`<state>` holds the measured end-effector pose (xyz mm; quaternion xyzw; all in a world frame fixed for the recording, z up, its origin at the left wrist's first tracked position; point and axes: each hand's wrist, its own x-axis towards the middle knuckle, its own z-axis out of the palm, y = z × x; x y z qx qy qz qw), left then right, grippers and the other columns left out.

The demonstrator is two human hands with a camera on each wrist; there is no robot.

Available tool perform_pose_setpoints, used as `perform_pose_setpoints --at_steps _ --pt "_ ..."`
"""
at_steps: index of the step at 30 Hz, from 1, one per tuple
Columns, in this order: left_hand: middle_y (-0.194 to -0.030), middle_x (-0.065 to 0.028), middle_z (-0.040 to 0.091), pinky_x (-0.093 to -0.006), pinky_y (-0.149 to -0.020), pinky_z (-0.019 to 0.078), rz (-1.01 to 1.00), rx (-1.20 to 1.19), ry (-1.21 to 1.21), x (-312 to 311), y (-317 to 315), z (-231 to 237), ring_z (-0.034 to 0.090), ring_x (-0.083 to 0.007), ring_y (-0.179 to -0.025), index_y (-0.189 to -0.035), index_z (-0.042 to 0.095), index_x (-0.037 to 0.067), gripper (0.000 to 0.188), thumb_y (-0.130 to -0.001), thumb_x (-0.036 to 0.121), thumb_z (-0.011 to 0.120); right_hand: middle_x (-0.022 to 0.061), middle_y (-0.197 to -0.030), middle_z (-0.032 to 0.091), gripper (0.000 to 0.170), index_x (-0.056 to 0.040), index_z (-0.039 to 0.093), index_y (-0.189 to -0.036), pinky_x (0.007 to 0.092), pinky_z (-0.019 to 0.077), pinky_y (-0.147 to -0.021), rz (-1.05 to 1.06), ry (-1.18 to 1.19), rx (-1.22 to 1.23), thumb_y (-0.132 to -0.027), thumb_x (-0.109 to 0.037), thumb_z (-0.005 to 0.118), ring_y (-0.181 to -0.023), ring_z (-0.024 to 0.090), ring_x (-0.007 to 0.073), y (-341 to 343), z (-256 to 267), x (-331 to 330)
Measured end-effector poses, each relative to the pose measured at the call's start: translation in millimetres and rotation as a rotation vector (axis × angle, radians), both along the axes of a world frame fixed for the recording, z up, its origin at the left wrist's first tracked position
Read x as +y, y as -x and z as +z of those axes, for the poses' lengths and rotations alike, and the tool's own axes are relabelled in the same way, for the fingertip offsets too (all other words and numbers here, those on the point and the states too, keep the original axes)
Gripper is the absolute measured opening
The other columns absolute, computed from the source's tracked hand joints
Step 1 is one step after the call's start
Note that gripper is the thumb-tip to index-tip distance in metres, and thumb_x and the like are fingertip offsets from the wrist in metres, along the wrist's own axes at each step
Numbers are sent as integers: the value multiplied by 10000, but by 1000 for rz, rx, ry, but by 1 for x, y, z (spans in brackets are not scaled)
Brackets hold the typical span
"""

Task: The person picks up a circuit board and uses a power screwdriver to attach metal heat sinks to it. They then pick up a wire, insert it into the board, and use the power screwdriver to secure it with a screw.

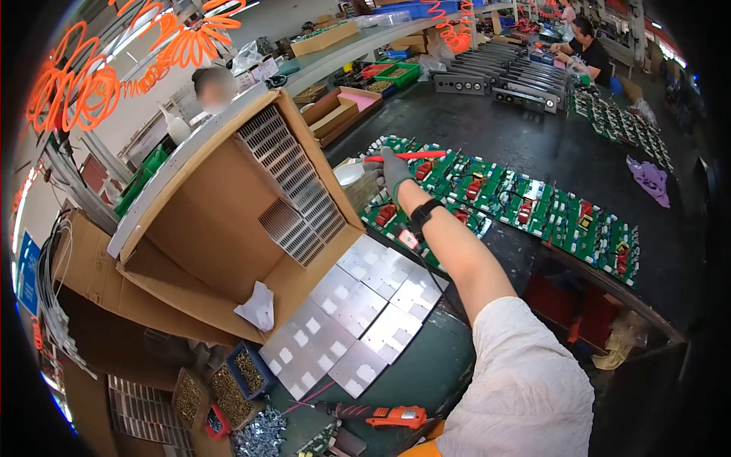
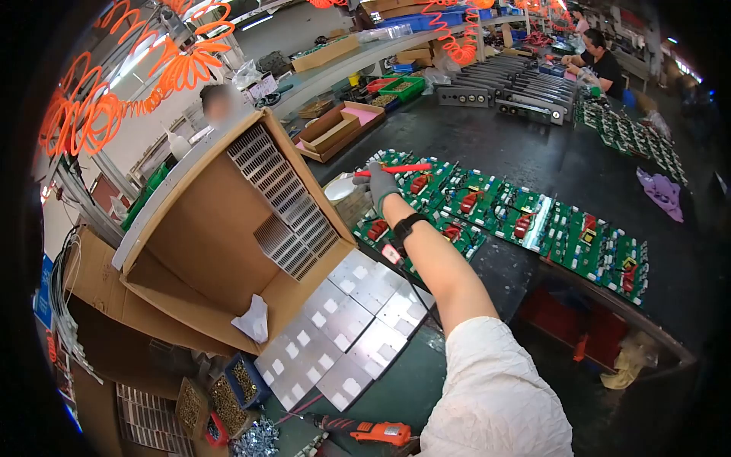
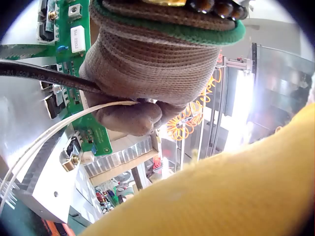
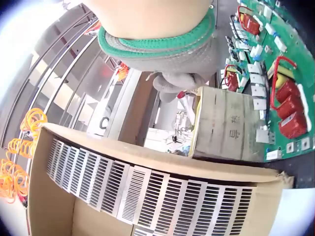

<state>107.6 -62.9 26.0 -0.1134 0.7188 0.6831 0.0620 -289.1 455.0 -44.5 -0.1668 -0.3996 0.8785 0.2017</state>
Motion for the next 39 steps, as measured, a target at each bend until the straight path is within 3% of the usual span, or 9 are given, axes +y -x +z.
perform_pose_setpoints --at_steps 1,5,9,11,15,20,21,33,39 --pt "-736 -29 480 -237 -536 358 -2 -5 -7 2 1 0 424 -111 -599 -1097 535 10 204 -909 88 522 101 -865 697 320 -81 580 -1080 270 453 -464 84 23 73 -973 -363 473 -541 557 143 -14 -3 5" --pt "-757 -15 484 -228 -526 334 -8 63 8 6 3 8 401 -88 -590 -1063 551 13 178 -913 109 539 85 -871 643 310 -110 577 -1076 249 467 -556 301 98 286 -963 -392 510 -680 579 138 -87 10 -12" --pt "-756 -20 505 -229 -518 331 -28 48 -77 -1 1 2 414 -89 -583 -1075 554 18 200 -917 140 566 68 -831 625 301 -92 601 -1020 238 435 -524 433 81 264 -963 -376 521 -640 541 129 -180 55 -67" --pt "-659 7 513 -226 -491 373 -75 133 -241 -4 4 -5 461 -72 -538 -945 569 -6 174 -881 154 591 74 -843 626 326 -80 599 -1060 226 418 -521 540 48 250 -967 -374 494 -644 541 125 -211 71 -96" --pt "-671 39 493 -207 -480 322 -45 153 -73 -8 1 -4 415 -36 -549 -938 579 20 118 -892 128 580 62 -861 638 324 -58 583 -1084 234 438 -539 675 -179 163 -965 -345 489 -637 561 102 -273 113 -181" --pt "-716 43 515 -194 -528 331 -34 119 -200 -15 -6 6 420 -16 -609 -932 595 24 64 -884 67 592 43 -776 636 291 -22 648 -992 221 451 -565 982 -645 30 -939 -241 463 -660 568 77 -325 145 -258" --pt "-717 46 516 -191 -540 334 -48 119 -196 -17 -7 7 420 -14 -621 -925 596 24 60 -886 70 596 89 -783 661 325 -18 641 -980 235 455 -534 1005 -653 3 -912 -282 465 -627 592 108 -332 150 -273" --pt "-698 54 502 -189 -536 333 -27 109 -152 -31 -17 11 410 -17 -608 -873 579 29 56 -897 79 586 28 -669 616 253 -8 682 -820 239 440 -552 989 -1014 20 -883 -230 576 -602 546 76 -335 153 -328" --pt "-701 47 510 -193 -538 339 -21 105 -189 -28 -19 11 418 -20 -608 -868 580 30 45 -890 69 576 22 -701 633 233 -6 682 -823 226 438 -548 1007 -895 66 -888 -189 554 -606 558 64 -344 151 -329"
